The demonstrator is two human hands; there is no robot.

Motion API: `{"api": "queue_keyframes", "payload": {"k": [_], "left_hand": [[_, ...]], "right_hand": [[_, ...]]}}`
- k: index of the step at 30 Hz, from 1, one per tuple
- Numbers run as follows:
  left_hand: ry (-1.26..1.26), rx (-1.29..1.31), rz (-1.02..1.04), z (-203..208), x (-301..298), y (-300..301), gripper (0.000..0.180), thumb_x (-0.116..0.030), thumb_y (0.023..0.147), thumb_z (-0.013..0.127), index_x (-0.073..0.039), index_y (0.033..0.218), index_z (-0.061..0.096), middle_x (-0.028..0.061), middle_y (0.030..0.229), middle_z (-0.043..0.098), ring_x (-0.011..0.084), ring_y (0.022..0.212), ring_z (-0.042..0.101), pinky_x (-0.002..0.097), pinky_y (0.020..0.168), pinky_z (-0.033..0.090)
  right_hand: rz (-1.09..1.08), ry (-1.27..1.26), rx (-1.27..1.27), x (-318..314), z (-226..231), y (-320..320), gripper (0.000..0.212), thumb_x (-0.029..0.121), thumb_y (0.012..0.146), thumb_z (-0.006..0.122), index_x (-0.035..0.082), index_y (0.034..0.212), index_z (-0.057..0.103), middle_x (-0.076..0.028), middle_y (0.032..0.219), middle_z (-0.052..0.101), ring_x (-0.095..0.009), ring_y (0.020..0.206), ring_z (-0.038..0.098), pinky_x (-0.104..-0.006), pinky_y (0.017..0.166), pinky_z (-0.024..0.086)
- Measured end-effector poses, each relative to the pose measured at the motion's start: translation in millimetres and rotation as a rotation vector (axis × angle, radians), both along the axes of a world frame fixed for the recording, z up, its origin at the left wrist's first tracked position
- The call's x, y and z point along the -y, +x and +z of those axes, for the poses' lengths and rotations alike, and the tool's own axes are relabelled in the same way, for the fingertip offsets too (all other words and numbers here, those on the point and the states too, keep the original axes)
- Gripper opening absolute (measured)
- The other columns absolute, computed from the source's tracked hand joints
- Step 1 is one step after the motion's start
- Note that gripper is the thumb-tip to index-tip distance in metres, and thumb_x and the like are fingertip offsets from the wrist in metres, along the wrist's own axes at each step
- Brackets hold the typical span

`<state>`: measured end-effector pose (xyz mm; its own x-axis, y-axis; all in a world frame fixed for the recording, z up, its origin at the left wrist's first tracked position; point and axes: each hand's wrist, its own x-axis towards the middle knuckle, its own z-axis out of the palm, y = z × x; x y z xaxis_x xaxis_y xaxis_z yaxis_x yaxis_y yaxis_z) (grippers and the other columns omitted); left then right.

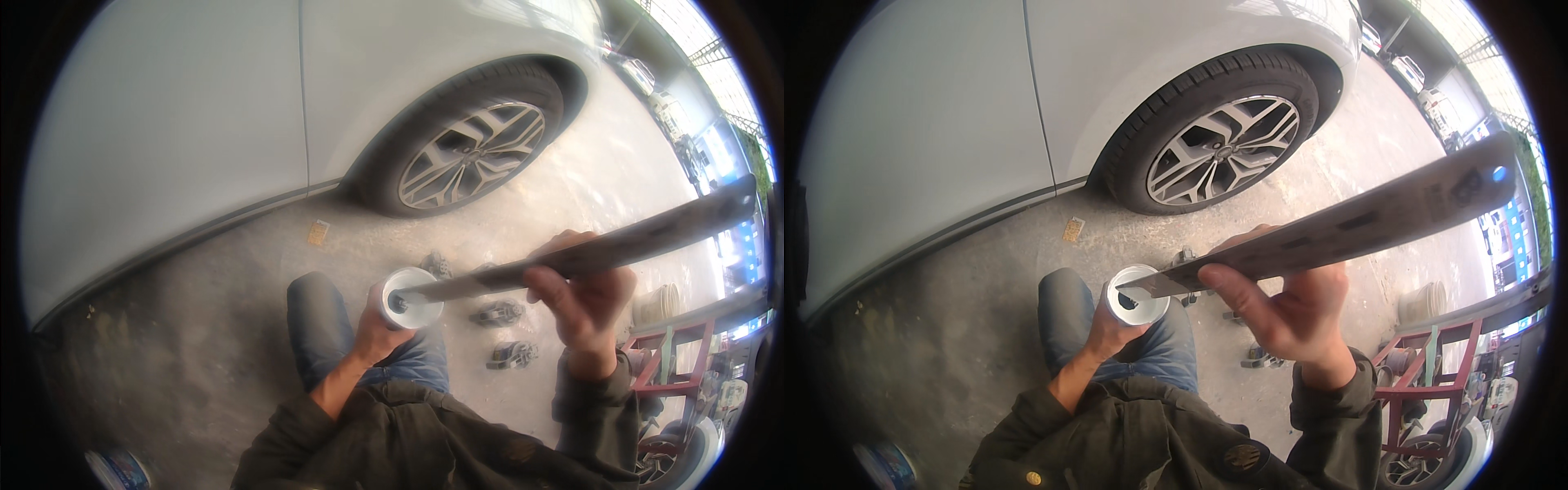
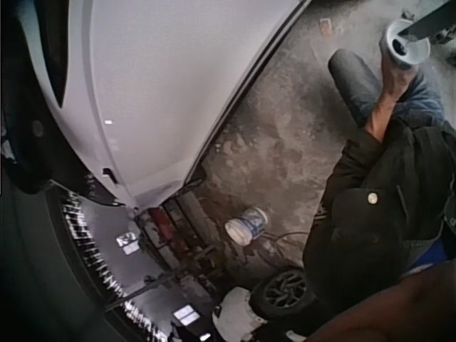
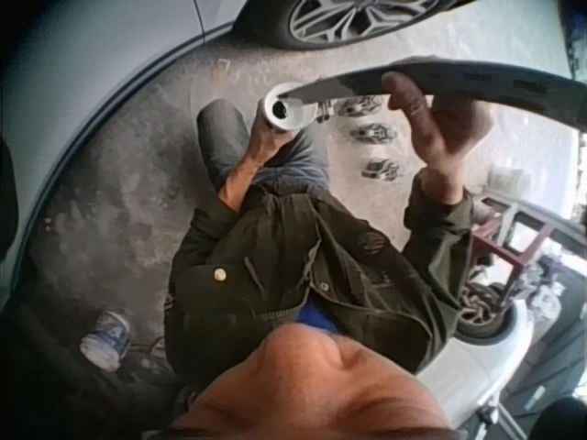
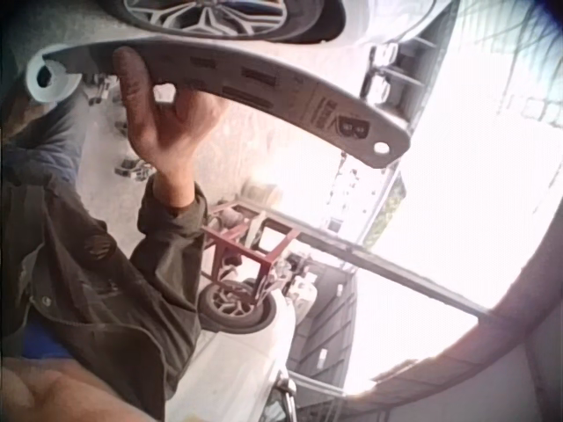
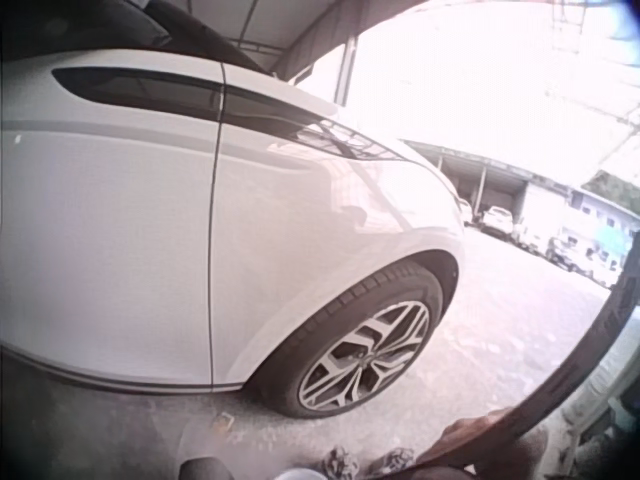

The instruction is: The person kneels beside a white car and uses a small white cup and a long metal tool to clean the wheel area. They repeatedly dip the tool into the cup and apply it to the wheel and surrounding surfaces.

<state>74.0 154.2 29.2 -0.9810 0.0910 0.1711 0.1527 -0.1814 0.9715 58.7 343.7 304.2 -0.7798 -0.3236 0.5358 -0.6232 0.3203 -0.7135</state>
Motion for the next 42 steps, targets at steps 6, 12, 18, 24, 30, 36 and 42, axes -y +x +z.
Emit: {"api": "queue_keyframes", "payload": {"k": [6, 12, 18, 24, 30, 36, 42], "left_hand": [[-0.032, 0.092, -0.066, 16, 6, 3, 0.072, -0.01, 0.07, 0.085, -0.002, 0.132, 0.05, 0.0105, 0.127, 0.059, 0.0211, 0.118, 0.058, 0.036, 0.103, 0.045], [-0.101, 0.036, -0.015, 13, 9, 2, 0.076, -0.015, 0.07, 0.088, -0.002, 0.133, 0.047, 0.0115, 0.129, 0.058, 0.0215, 0.118, 0.058, 0.0362, 0.102, 0.045], [-0.168, 0.021, 0.017, 9, 5, 3, 0.078, -0.016, 0.071, 0.089, -0.001, 0.133, 0.044, 0.0124, 0.127, 0.06, 0.0222, 0.117, 0.058, 0.0361, 0.101, 0.046], [-0.196, 0.035, 0.04, 11, 1, 7, 0.077, -0.018, 0.069, 0.09, -0.002, 0.132, 0.048, 0.0121, 0.124, 0.063, 0.0217, 0.114, 0.061, 0.0355, 0.097, 0.048], [-0.216, -0.02, 0.057, 10, 0, 5, 0.065, -0.017, 0.07, 0.087, -0.005, 0.127, 0.058, 0.0099, 0.123, 0.064, 0.0226, 0.114, 0.062, 0.0344, 0.096, 0.049], [-0.192, 0.056, 0.033, 7, -2, 9, 0.064, -0.018, 0.071, 0.087, -0.004, 0.127, 0.058, 0.0103, 0.121, 0.066, 0.021, 0.112, 0.063, 0.0342, 0.095, 0.049], [-0.298, 0.009, 0.066, -4, -7, 8, 0.069, -0.018, 0.07, 0.089, -0.002, 0.128, 0.054, 0.0111, 0.126, 0.063, 0.021, 0.115, 0.062, 0.0346, 0.096, 0.049]], "right_hand": [[0.182, 0.292, -0.048, 28, -46, -18, 0.008, 0.006, 0.081, 0.076, 0.001, 0.086, 0.072, -0.012, 0.076, 0.069, -0.027, 0.064, 0.066, -0.0356, 0.056, 0.049], [0.114, 0.208, -0.029, 27, -72, -16, 0.009, 0.009, 0.083, 0.075, 0.002, 0.087, 0.071, -0.012, 0.076, 0.066, -0.031, 0.069, 0.066, -0.0389, 0.059, 0.05], [0.181, 0.285, 0.012, 25, -85, -9, 0.012, 0.01, 0.084, 0.074, 0.0, 0.091, 0.071, -0.012, 0.083, 0.069, -0.03, 0.072, 0.068, -0.0387, 0.063, 0.052], [0.219, 0.382, 0.094, 19, -93, -7, 0.013, 0.009, 0.084, 0.075, 0.002, 0.094, 0.074, -0.013, 0.086, 0.071, -0.03, 0.072, 0.068, -0.0371, 0.064, 0.052], [0.131, 0.36, 0.072, 18, -103, -8, 0.012, 0.012, 0.085, 0.074, 0.003, 0.091, 0.074, -0.012, 0.085, 0.071, -0.03, 0.071, 0.067, -0.0386, 0.063, 0.05], [0.1, 0.316, 0.074, 16, -108, -7, 0.01, 0.007, 0.083, 0.074, 0.001, 0.089, 0.071, -0.014, 0.082, 0.068, -0.033, 0.075, 0.064, -0.0425, 0.064, 0.049], [-0.021, 0.267, 0.069, 12, -112, -4, 0.009, 0.008, 0.082, 0.075, 0.001, 0.087, 0.072, -0.014, 0.082, 0.068, -0.034, 0.076, 0.064, -0.0416, 0.068, 0.049]]}}
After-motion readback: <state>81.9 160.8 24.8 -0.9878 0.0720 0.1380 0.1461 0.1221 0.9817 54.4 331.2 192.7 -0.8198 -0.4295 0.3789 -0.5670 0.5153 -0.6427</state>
